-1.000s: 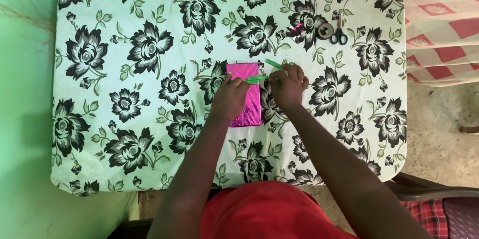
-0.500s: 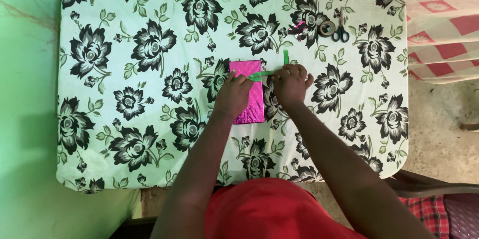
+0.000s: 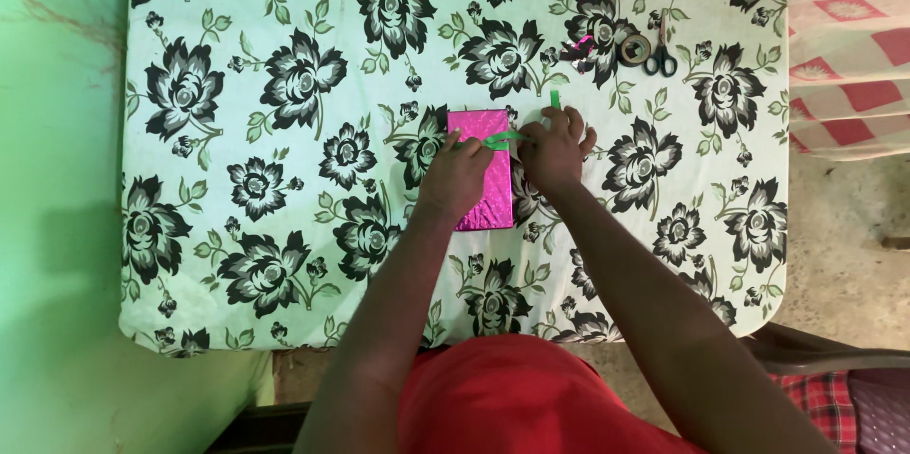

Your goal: The person places a green ribbon across a pink gift box on a floral tablecloth, then ties the ribbon into a bow. The person adjusts the bow and the box, then sets the finished gift on the table.

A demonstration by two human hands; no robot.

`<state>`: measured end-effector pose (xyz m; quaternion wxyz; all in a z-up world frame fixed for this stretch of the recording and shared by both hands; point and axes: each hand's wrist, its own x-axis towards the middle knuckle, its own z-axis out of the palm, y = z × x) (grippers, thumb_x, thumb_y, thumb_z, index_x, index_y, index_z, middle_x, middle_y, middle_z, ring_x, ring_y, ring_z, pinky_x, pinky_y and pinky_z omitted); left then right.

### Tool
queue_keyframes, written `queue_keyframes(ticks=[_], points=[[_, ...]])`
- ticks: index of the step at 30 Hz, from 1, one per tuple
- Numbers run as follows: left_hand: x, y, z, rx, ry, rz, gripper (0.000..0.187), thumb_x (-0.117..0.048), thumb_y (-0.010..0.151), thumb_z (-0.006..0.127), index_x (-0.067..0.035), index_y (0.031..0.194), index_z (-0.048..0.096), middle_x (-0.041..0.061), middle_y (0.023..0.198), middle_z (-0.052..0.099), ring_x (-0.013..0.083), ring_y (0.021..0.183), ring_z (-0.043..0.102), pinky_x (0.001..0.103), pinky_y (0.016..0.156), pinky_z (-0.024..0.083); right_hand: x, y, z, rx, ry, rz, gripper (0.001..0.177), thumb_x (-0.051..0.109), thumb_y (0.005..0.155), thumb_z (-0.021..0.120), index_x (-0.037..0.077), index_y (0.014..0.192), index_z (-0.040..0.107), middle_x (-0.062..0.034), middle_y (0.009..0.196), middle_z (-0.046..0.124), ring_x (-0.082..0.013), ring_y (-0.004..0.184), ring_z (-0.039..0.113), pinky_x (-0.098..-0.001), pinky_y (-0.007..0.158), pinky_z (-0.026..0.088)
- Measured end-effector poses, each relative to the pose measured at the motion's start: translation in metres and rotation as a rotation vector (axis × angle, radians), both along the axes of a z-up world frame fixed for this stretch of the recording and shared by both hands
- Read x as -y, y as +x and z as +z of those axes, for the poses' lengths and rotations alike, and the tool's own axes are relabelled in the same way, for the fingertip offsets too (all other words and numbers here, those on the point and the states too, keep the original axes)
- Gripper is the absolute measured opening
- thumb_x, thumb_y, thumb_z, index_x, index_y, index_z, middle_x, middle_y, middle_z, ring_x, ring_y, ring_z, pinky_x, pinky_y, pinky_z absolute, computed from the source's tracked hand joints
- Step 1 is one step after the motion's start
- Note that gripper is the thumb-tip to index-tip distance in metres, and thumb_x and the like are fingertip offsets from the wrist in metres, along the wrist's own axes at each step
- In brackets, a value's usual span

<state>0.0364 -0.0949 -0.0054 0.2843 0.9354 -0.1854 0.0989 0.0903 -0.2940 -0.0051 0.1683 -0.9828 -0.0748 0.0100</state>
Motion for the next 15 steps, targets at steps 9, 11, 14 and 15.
queue_keyframes(ticks=[9, 11, 14, 15], points=[[0.001, -0.001, 0.003, 0.022, -0.007, 0.001, 0.020, -0.003, 0.088, 0.059, -0.004, 0.106, 0.068, 0.012, 0.096, 0.063, 0.0321, 0.090, 0.067, 0.051, 0.117, 0.041, -0.001, 0.002, 0.005, -0.045, 0.224, -0.176, 0.017, 0.023, 0.085, 0.073, 0.019, 0.102, 0.076, -0.0039, 0.107, 0.071, -0.0291, 0.117, 0.057, -0.0610, 0.106, 0.026], [0.001, -0.002, 0.005, 0.015, -0.010, 0.006, 0.019, -0.002, 0.088, 0.059, -0.004, 0.105, 0.068, 0.012, 0.095, 0.064, 0.0322, 0.089, 0.068, 0.050, 0.118, 0.041, -0.004, 0.000, 0.013, -0.179, 0.322, -0.257, 0.016, 0.023, 0.091, 0.069, 0.018, 0.105, 0.075, -0.0019, 0.090, 0.075, -0.0229, 0.092, 0.071, -0.0501, 0.101, 0.042], [0.001, -0.001, 0.007, 0.030, -0.023, 0.009, 0.018, -0.002, 0.087, 0.060, -0.005, 0.103, 0.068, 0.012, 0.095, 0.064, 0.0321, 0.090, 0.068, 0.050, 0.118, 0.041, -0.012, -0.008, 0.019, -0.197, 0.589, -0.322, 0.014, 0.017, 0.093, 0.066, 0.011, 0.105, 0.071, -0.0011, 0.076, 0.070, -0.0149, 0.066, 0.067, -0.0344, 0.068, 0.054], [0.000, -0.002, 0.008, 0.034, -0.034, 0.009, 0.018, -0.002, 0.087, 0.060, -0.005, 0.102, 0.067, 0.012, 0.094, 0.063, 0.0319, 0.091, 0.068, 0.050, 0.118, 0.041, -0.014, -0.009, 0.020, -0.217, 0.644, -0.302, 0.014, 0.015, 0.094, 0.065, 0.010, 0.105, 0.071, -0.0018, 0.077, 0.070, -0.0133, 0.065, 0.065, -0.0317, 0.065, 0.052]])
